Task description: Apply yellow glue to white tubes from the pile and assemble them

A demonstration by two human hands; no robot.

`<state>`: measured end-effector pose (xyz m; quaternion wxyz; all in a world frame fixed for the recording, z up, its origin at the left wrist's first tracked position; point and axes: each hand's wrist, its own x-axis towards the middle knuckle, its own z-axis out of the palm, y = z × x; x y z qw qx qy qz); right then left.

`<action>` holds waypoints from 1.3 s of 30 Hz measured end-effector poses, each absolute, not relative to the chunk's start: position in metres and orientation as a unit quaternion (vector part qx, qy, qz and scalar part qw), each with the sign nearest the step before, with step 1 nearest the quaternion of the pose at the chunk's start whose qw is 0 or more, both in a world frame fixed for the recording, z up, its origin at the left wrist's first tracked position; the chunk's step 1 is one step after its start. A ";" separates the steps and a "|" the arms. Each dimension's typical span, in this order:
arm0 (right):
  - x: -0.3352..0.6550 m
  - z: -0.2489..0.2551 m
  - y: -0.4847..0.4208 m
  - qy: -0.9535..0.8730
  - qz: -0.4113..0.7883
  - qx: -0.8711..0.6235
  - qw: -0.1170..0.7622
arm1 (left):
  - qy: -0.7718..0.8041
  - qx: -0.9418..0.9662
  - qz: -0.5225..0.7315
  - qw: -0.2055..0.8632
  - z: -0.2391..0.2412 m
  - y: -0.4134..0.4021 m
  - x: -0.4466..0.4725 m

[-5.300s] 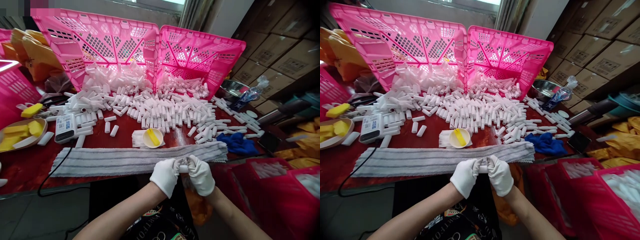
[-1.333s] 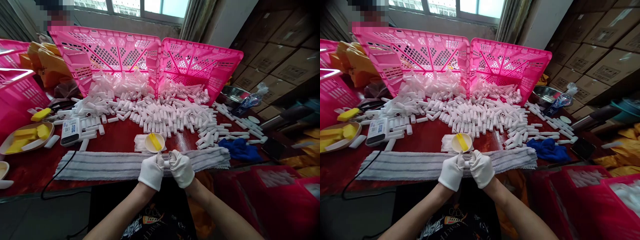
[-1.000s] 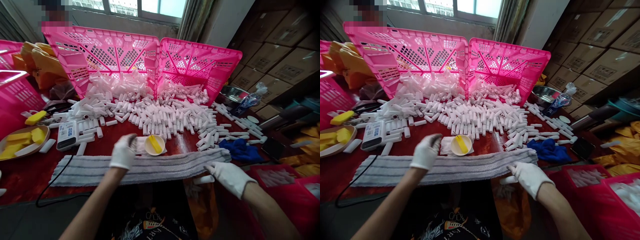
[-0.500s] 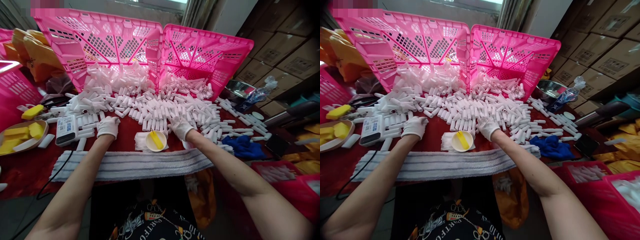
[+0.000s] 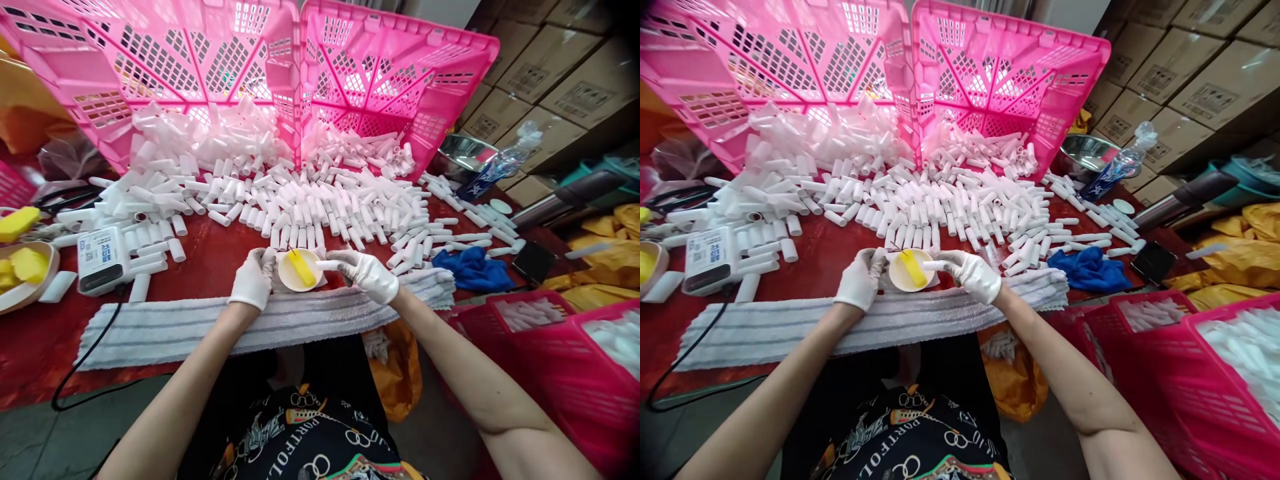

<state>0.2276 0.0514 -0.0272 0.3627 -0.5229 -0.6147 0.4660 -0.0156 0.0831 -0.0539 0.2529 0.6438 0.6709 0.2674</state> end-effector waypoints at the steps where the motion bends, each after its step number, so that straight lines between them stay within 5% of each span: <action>1: 0.223 -0.031 0.052 -0.591 0.495 -0.519 0.369 | 0.666 0.654 0.263 0.242 -0.056 0.088 -0.014; 6: 0.199 -0.046 0.073 -0.508 0.548 -0.541 0.386 | 0.636 0.684 0.261 0.243 -0.059 0.100 -0.015; 19: 0.204 -0.079 0.083 -0.736 0.251 -0.485 0.400 | 0.611 0.692 0.288 0.254 -0.068 0.100 -0.019; 25: 0.205 -0.070 0.081 -0.742 0.334 -0.485 0.319 | 0.607 0.693 0.295 0.254 -0.069 0.099 -0.019; 33: 0.206 -0.079 0.070 -0.654 0.398 -0.535 0.357 | 0.605 0.695 0.295 0.252 -0.069 0.099 -0.020; 39: 0.205 -0.080 0.065 -0.691 0.324 -0.491 0.420 | 0.609 0.694 0.288 0.254 -0.067 0.099 -0.019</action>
